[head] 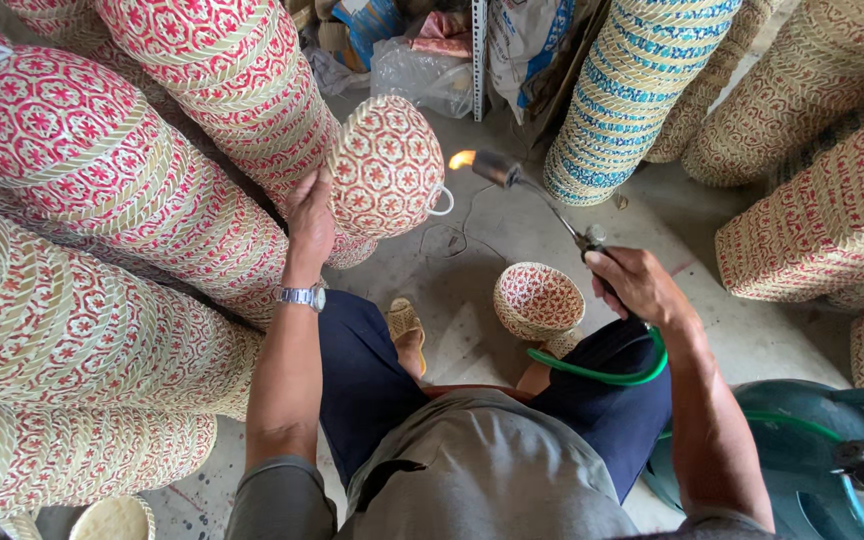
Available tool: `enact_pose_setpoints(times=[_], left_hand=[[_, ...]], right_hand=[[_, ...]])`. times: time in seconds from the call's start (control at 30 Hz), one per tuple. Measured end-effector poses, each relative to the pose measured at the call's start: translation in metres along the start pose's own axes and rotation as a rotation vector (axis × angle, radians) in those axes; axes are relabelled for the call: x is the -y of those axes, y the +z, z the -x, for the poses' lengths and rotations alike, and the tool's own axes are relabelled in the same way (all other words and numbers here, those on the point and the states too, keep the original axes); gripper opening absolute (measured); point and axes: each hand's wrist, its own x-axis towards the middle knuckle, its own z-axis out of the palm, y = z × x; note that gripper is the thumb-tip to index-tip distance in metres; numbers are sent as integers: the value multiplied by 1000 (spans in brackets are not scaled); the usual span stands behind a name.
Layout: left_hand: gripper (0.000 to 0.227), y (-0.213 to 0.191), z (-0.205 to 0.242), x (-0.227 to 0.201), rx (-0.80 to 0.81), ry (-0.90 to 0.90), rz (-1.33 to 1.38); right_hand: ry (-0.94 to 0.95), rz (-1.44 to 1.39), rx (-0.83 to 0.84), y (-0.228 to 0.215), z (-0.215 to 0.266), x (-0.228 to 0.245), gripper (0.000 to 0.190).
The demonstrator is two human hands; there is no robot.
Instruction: The person uses a handheld blowtorch to apply heat to the surface of small woven baskets. They rotate each basket to treat different areas, then place it down and pick up another one to repeat the process.
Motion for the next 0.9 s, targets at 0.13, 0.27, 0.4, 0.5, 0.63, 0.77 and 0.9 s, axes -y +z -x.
enact_pose_setpoints(times=[0.13, 0.27, 0.4, 0.5, 0.63, 0.77, 0.9], left_hand=[[38, 10, 3, 17, 39, -20, -319], [29, 3, 7, 11, 92, -95, -188], [26, -2, 8, -13, -6, -218, 299], [40, 7, 14, -7, -60, -255, 581], [38, 20, 11, 27, -196, -182, 544], [31, 27, 22, 51, -179, -105, -42], [24, 37, 42, 46, -13, 86, -430]], right_hand=[[-110, 16, 125, -8, -7, 17, 44], [-110, -61, 70, -16, -12, 16, 46], [9, -59, 12, -12, -8, -3, 49], [15, -43, 125, 15, 2, -20, 49], [-60, 17, 250, 32, 4, -15, 49], [-134, 33, 126, 28, -3, 8, 45], [-170, 105, 87, 18, -2, 23, 49]])
